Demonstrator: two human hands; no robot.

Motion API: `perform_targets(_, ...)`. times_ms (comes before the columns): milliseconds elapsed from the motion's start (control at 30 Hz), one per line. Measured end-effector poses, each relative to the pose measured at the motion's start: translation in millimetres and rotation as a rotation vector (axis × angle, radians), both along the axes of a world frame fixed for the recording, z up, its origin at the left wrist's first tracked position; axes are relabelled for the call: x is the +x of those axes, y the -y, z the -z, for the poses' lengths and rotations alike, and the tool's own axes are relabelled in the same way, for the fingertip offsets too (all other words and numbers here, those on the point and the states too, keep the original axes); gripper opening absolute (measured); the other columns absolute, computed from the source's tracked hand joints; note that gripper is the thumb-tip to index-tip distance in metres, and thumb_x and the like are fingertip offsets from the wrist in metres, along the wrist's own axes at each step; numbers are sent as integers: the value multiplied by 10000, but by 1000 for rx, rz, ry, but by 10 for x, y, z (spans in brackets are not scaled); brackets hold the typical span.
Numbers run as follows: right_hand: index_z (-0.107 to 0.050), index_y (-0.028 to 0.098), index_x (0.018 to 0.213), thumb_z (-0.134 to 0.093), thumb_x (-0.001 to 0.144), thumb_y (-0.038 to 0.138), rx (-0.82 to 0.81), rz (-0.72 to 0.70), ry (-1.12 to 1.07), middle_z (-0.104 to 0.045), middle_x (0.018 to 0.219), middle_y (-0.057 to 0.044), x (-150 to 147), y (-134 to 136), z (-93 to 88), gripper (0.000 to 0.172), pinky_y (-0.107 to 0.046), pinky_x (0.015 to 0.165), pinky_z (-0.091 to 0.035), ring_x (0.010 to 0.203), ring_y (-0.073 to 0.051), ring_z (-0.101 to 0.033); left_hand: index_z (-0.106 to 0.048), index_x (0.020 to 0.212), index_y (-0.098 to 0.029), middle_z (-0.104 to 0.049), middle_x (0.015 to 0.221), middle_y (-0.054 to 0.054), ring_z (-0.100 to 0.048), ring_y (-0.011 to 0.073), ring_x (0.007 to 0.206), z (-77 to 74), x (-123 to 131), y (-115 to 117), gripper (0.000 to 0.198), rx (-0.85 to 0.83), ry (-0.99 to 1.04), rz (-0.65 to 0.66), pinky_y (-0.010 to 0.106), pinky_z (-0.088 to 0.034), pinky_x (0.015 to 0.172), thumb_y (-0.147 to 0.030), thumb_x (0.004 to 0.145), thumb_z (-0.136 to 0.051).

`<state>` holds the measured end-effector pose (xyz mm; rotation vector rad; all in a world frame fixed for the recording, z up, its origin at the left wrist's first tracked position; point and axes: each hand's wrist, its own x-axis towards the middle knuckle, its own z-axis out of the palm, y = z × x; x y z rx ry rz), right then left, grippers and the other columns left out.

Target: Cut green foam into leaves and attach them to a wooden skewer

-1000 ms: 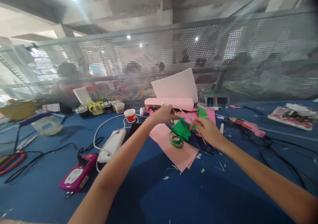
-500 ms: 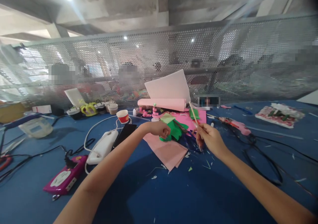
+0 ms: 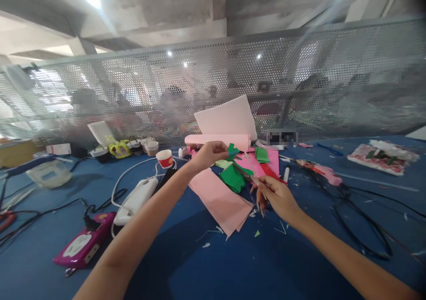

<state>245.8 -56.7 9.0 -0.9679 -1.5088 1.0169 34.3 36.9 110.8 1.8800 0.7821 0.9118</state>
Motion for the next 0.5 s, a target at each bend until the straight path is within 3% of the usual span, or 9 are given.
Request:
perform_targets(133, -549, 187, 811, -476, 878, 550, 57, 28, 122, -558, 512, 42, 22, 23, 16, 376, -197, 382, -420, 376, -89, -522, -565, 752, -127, -648, 625, 2, -593, 84, 572, -2, -6, 17, 263, -48, 56, -29, 205, -410, 552, -214, 625, -779)
perform_targets(300, -569, 191, 831, -444, 900, 534, 103, 84, 167, -536, 493, 48, 27, 10, 36, 372, -198, 388, -401, 371, -88, -507, -579, 744, -129, -638, 608, -8, -598, 94, 583, -23, -21, 46, 259, -9, -69, -43, 210, -423, 556, -190, 585, -774)
perform_targets(400, -551, 206, 755, -478, 869, 570, 74, 108, 73, -527, 474, 44, 2, -12, 29, 389, -211, 387, -408, 371, -96, -496, -570, 718, -139, -601, 563, -31, -570, 88, 552, -32, 8, 88, 240, 17, -169, -46, 205, -408, 527, -175, 574, -759)
perform_targets(500, -532, 221, 678, -581, 787, 603, 9, 112, -128, -588, 570, 7, -39, -25, -17, 401, -238, 434, -466, 492, -131, -561, -578, 738, -142, -613, 600, -18, -593, 113, 596, -5, 71, 159, 250, 29, -262, 36, 218, -431, 539, -189, 575, -761)
